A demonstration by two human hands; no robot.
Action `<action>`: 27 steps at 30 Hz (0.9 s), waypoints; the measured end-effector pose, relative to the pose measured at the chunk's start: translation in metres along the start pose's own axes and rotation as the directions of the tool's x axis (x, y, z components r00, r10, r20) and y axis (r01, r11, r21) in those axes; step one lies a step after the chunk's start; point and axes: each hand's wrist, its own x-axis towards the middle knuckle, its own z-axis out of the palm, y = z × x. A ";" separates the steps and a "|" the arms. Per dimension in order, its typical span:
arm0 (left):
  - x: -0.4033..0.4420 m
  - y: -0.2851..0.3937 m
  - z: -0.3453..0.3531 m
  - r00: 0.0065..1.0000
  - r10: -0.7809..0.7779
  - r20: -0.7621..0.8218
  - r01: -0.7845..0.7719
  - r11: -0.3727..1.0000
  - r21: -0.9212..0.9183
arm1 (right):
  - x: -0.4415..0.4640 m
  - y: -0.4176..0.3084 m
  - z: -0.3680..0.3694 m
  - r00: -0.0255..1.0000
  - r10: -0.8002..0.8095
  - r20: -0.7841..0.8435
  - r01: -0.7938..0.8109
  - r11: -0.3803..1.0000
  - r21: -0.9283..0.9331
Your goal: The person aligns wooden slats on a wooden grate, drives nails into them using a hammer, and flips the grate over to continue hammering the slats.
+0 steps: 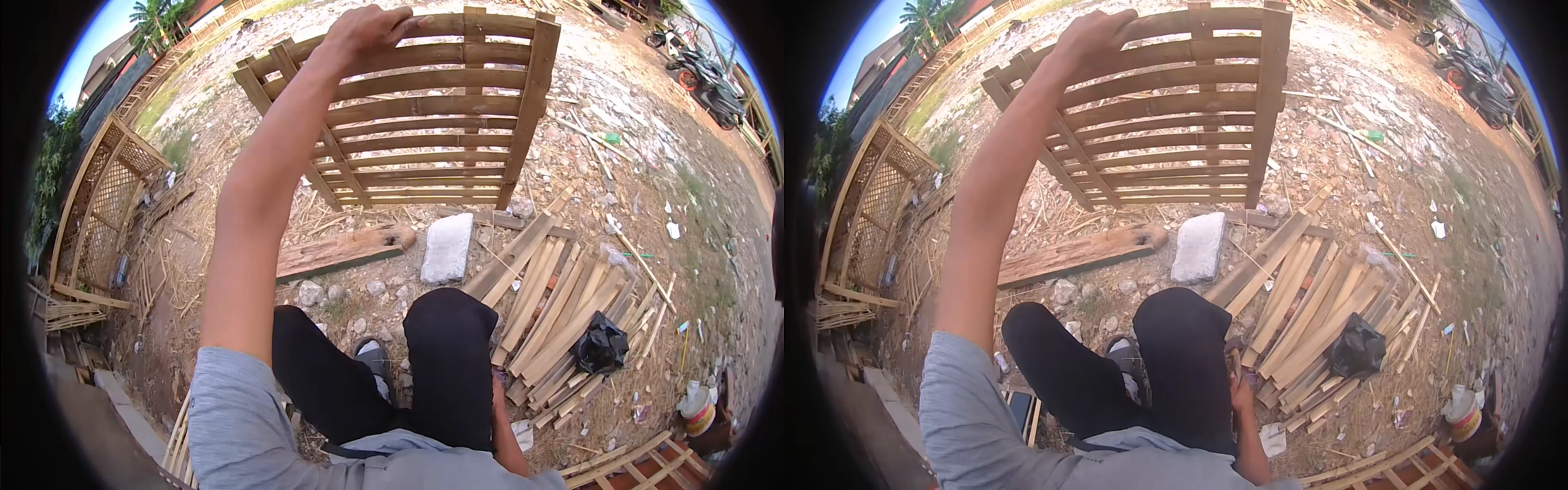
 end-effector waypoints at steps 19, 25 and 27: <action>-0.120 -0.036 0.012 0.963 -0.004 0.270 0.019 0.998 -0.053 | -0.020 -0.100 -0.010 0.933 -0.267 -0.239 0.157 0.904 -0.398; -0.145 -0.021 -0.008 0.944 -0.055 0.325 0.066 0.998 -0.025 | 0.043 -0.254 -0.035 0.845 -0.448 -0.292 0.485 0.872 0.067; -0.154 -0.019 -0.014 0.969 0.034 0.243 -0.027 0.999 -0.030 | 0.074 -0.314 -0.043 0.743 -0.574 -0.344 0.647 0.747 0.151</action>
